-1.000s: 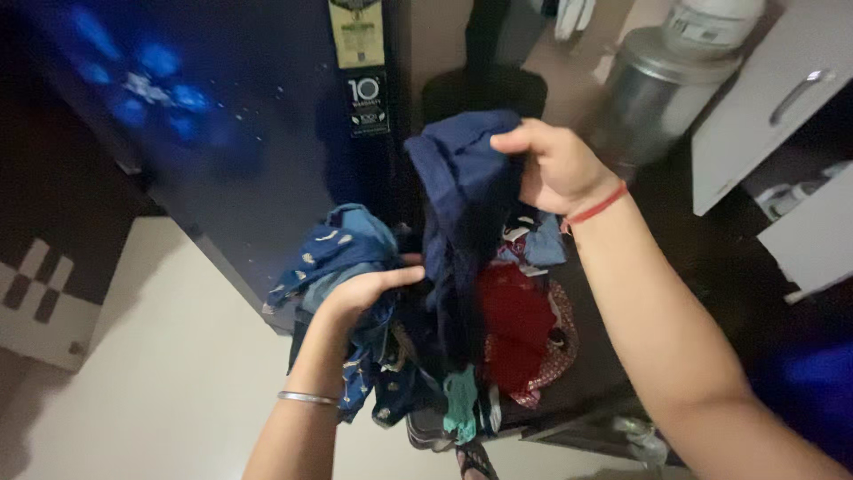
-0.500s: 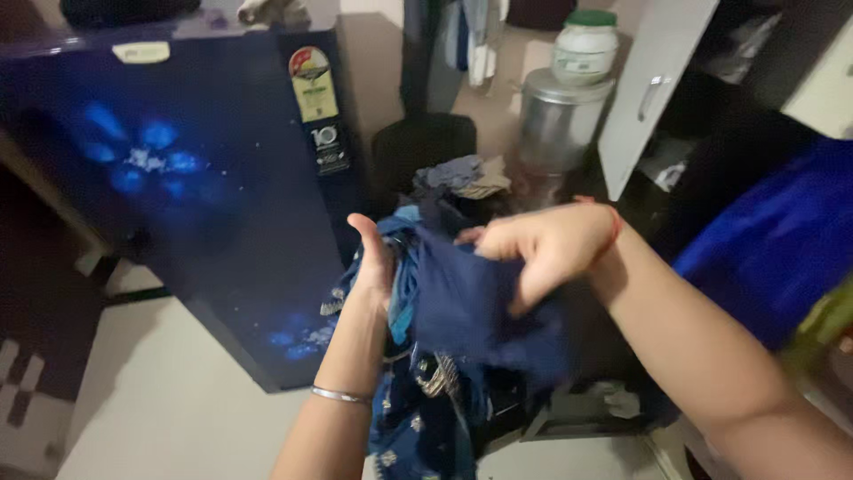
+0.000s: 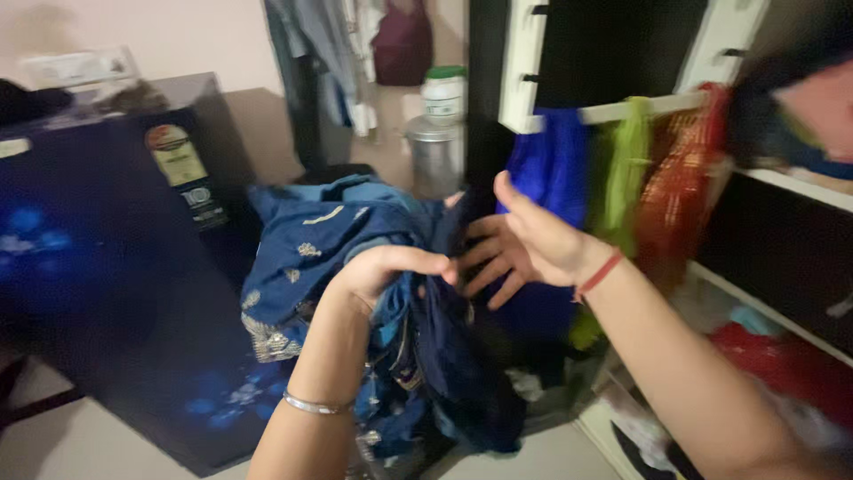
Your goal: The person wipes the inside of a wardrobe shelf with a cloth, then picks up several colorful garments from a pile and hangs them on hooks inside the wardrobe. The person continues to organize the clothes by placing them on the shelf.
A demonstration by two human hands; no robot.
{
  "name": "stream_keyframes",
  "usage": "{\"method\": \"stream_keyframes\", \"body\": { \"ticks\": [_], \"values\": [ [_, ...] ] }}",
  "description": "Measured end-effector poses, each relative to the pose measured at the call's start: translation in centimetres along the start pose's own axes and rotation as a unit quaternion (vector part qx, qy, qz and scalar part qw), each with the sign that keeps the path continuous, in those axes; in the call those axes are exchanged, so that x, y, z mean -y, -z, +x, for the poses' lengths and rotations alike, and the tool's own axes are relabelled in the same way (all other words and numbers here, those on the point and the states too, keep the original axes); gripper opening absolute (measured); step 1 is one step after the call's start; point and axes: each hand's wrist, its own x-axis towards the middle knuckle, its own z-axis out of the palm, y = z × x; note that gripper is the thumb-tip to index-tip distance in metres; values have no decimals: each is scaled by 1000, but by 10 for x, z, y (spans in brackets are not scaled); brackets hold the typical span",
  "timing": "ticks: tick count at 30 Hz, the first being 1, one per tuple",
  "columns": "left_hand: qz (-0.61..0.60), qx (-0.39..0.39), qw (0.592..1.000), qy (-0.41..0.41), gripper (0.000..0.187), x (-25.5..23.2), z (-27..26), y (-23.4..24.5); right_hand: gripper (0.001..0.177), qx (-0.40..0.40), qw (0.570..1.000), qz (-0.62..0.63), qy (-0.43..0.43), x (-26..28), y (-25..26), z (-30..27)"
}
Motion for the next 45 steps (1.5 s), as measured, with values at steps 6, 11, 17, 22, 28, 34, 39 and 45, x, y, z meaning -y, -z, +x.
{"method": "stream_keyframes", "body": {
  "ticks": [6,11,17,22,28,34,39,45],
  "values": [
    [66,180,980,51,41,10,26,-122,86,-39,984,145,99,-54,34,-88],
    [119,277,953,34,83,23,33,-180,66,-212,909,275,229,-77,89,-116],
    [-87,170,981,-33,110,40,61,-191,94,-452,777,167,404,-42,116,-161],
    [-149,35,972,-178,102,35,95,-169,92,-414,718,118,547,13,146,-184],
    [-23,-78,974,-210,82,17,148,-135,75,-361,766,-56,529,88,219,-130],
    [74,-13,981,-177,87,0,182,-113,52,-391,777,-229,437,143,265,-7],
    [182,-48,973,-133,76,29,236,-99,34,-333,581,-722,172,124,297,104],
    [178,-66,967,-172,74,86,272,-89,45,-173,694,-699,19,98,300,147]
  ]
}}
